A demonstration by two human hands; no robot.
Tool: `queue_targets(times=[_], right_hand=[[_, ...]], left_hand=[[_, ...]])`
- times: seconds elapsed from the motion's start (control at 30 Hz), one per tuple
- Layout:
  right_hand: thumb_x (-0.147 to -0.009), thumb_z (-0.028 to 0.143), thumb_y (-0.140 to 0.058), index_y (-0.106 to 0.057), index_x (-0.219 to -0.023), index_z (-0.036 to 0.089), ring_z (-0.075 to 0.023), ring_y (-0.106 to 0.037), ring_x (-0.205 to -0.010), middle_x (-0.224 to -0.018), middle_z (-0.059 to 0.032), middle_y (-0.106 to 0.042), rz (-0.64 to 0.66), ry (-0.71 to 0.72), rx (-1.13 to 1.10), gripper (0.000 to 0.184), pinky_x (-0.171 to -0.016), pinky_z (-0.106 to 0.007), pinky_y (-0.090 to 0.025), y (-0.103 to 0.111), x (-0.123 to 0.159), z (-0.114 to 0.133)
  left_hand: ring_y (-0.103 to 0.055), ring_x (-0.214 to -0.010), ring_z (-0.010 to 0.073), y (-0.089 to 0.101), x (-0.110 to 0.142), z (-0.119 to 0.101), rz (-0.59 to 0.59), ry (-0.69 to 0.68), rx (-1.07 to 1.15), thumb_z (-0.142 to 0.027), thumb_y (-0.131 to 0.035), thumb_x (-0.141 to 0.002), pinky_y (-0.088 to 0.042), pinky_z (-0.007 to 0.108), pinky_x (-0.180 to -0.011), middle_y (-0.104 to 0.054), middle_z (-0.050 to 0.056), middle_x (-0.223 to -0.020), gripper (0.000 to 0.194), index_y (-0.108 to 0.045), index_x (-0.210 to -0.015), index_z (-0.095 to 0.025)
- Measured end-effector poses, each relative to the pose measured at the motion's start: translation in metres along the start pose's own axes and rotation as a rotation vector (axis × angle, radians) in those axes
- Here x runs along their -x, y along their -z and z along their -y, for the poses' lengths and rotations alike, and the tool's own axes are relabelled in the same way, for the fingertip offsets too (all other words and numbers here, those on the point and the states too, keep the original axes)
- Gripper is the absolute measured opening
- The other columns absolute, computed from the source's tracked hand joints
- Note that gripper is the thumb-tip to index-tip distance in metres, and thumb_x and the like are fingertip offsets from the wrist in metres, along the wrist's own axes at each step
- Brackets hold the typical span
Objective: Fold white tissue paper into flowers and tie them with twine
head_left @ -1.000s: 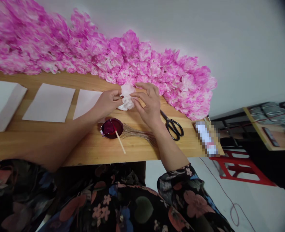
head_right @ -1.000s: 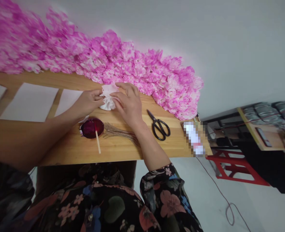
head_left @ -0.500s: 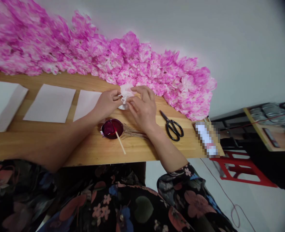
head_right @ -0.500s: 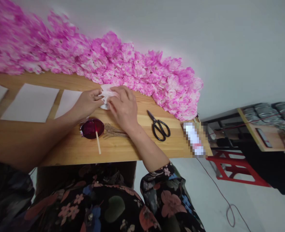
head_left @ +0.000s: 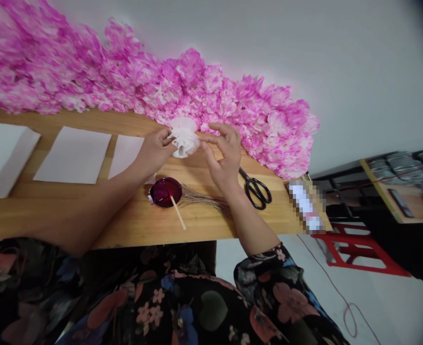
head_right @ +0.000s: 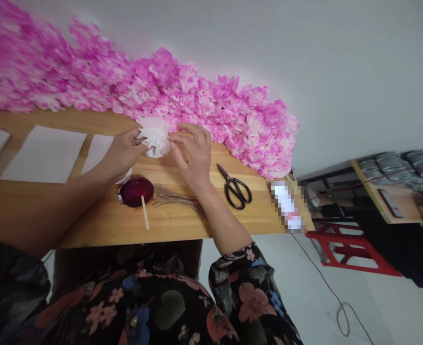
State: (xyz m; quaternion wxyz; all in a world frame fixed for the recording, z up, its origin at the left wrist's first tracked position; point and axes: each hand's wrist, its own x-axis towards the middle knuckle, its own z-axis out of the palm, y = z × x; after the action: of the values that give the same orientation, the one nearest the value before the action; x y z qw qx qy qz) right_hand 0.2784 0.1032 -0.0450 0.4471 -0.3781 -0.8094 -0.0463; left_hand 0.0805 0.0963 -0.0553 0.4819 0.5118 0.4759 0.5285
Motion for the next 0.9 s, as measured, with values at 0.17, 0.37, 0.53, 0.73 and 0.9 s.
queue_targets(times=[0.17,0.37,0.53,0.73,0.9], right_hand=[[-0.106,0.041,-0.053,-0.072,-0.111,0.031,-0.0277,-0.06,-0.131,-0.132,-0.0071,-0.067,0.062,0.007,-0.002,0.022,-0.114,-0.059,-0.046,-0.007,0.001,-0.001],[-0.105,0.044,-0.056,-0.072,-0.108,0.029,-0.0288,-0.058,-0.131,-0.131,-0.0075,-0.067,0.097,-0.061,-0.046,0.022,-0.115,-0.058,-0.043,-0.011,0.003,-0.006],[-0.104,0.042,-0.058,-0.071,-0.101,0.027,-0.0286,-0.059,-0.128,-0.128,-0.0075,-0.068,0.092,-0.057,0.008,0.02,-0.114,-0.056,-0.045,-0.014,0.005,-0.009],[-0.104,0.036,-0.057,-0.07,-0.098,0.026,-0.0309,-0.054,-0.134,-0.135,-0.0092,-0.065,0.161,0.013,0.058,0.018,-0.115,-0.058,-0.044,-0.015,0.006,0.009],[-0.104,0.035,-0.057,-0.07,-0.098,0.026,-0.031,-0.054,-0.136,-0.135,-0.0089,-0.066,0.146,0.029,0.021,0.017,-0.115,-0.059,-0.045,-0.016,0.004,0.024]], left_hand=[[-0.07,-0.118,0.0254,0.001,0.0,0.003,0.038,-0.051,0.019,-0.025,-0.073,-0.077,-0.056,0.04,-0.107,-0.078,0.008,-0.113,0.029,-0.072,-0.105,-0.017],[-0.073,-0.111,0.0239,0.001,-0.002,0.011,0.052,-0.105,0.018,-0.027,-0.074,-0.077,-0.058,0.041,-0.104,-0.079,0.005,-0.108,0.026,-0.072,-0.102,-0.018],[-0.074,-0.107,0.0234,-0.001,-0.003,0.011,0.038,-0.095,0.019,-0.026,-0.075,-0.078,-0.059,0.039,-0.101,-0.079,0.005,-0.103,0.023,-0.072,-0.098,-0.016],[-0.075,-0.099,0.0231,-0.001,-0.001,0.013,0.033,-0.056,-0.013,-0.021,-0.073,-0.077,-0.06,0.033,-0.091,-0.078,0.005,-0.094,0.015,-0.07,-0.091,-0.015],[-0.076,-0.099,0.022,-0.001,0.0,0.015,0.041,-0.086,-0.01,-0.017,-0.067,-0.078,-0.06,0.032,-0.091,-0.079,0.004,-0.096,0.017,-0.071,-0.094,-0.016]])
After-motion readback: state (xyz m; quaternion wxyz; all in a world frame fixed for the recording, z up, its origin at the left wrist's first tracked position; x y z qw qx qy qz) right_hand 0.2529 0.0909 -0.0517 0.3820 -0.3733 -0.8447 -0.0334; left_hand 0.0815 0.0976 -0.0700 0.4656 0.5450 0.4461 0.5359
